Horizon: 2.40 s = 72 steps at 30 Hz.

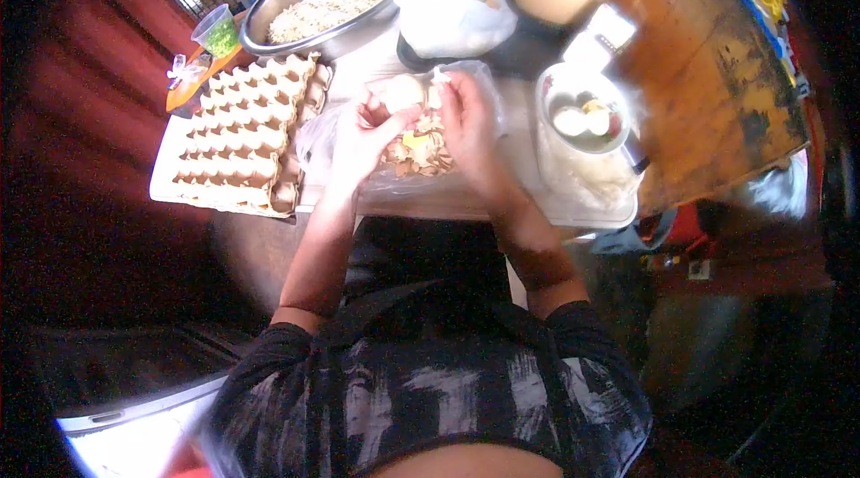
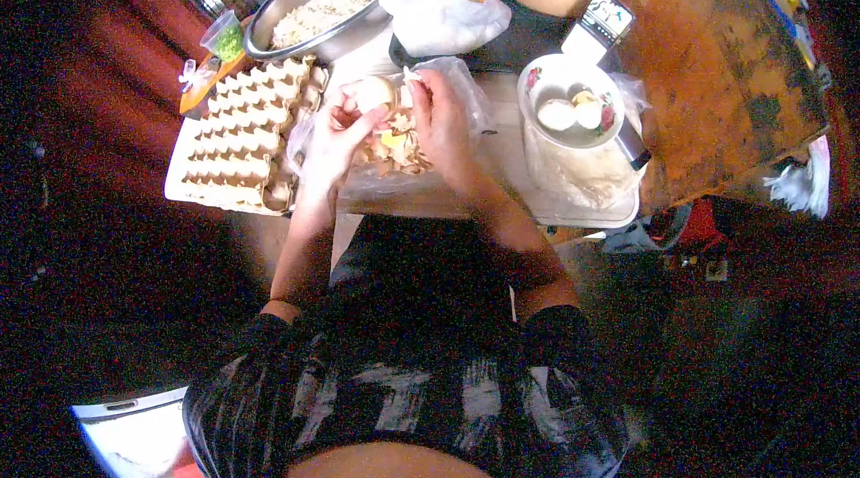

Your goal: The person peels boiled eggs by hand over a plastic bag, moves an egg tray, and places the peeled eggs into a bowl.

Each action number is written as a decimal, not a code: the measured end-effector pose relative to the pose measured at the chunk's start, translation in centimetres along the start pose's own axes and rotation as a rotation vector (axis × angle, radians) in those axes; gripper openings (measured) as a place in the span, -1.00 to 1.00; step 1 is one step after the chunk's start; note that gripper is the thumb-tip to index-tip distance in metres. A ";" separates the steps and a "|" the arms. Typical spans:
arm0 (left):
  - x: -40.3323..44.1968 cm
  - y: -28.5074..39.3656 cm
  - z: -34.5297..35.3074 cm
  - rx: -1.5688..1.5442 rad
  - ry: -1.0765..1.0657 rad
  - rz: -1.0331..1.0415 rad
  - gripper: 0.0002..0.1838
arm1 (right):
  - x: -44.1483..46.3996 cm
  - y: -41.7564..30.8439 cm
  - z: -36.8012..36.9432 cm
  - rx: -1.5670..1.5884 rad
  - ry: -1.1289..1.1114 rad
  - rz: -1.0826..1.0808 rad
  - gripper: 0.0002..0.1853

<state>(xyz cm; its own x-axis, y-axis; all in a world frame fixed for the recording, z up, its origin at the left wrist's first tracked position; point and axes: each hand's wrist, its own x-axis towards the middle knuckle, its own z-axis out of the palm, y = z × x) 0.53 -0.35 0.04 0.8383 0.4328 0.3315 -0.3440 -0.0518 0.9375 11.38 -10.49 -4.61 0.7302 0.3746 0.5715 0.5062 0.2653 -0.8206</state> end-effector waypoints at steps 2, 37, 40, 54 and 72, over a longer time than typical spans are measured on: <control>-0.2 0.5 -0.7 -0.060 0.024 -0.122 -0.64 | 0.2 0.2 -0.3 -0.160 0.010 -0.001 -0.86; -0.3 0.8 0.4 -0.079 0.027 -0.136 -0.67 | 0.3 -1.4 -0.3 -0.182 -0.005 -0.004 -0.80; -0.4 0.9 0.0 -0.052 -0.037 -0.066 -0.58 | 0.7 -0.6 -0.5 -0.223 -0.008 0.024 -0.79; 0.7 2.3 -0.6 0.753 -0.254 0.371 -0.14 | 0.9 -1.9 -0.7 0.192 -0.273 -0.067 -0.62; 0.1 1.8 1.0 0.306 -0.053 -0.063 -0.65 | 0.4 -1.3 -0.7 -0.196 -0.151 -0.171 -0.72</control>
<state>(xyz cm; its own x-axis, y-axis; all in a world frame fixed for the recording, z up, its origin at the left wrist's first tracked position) 0.42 -1.27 1.88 0.8776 0.3967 0.2693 -0.1540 -0.2987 0.9419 11.38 -11.32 -3.34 0.5577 0.4706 0.6837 0.7058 0.1646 -0.6890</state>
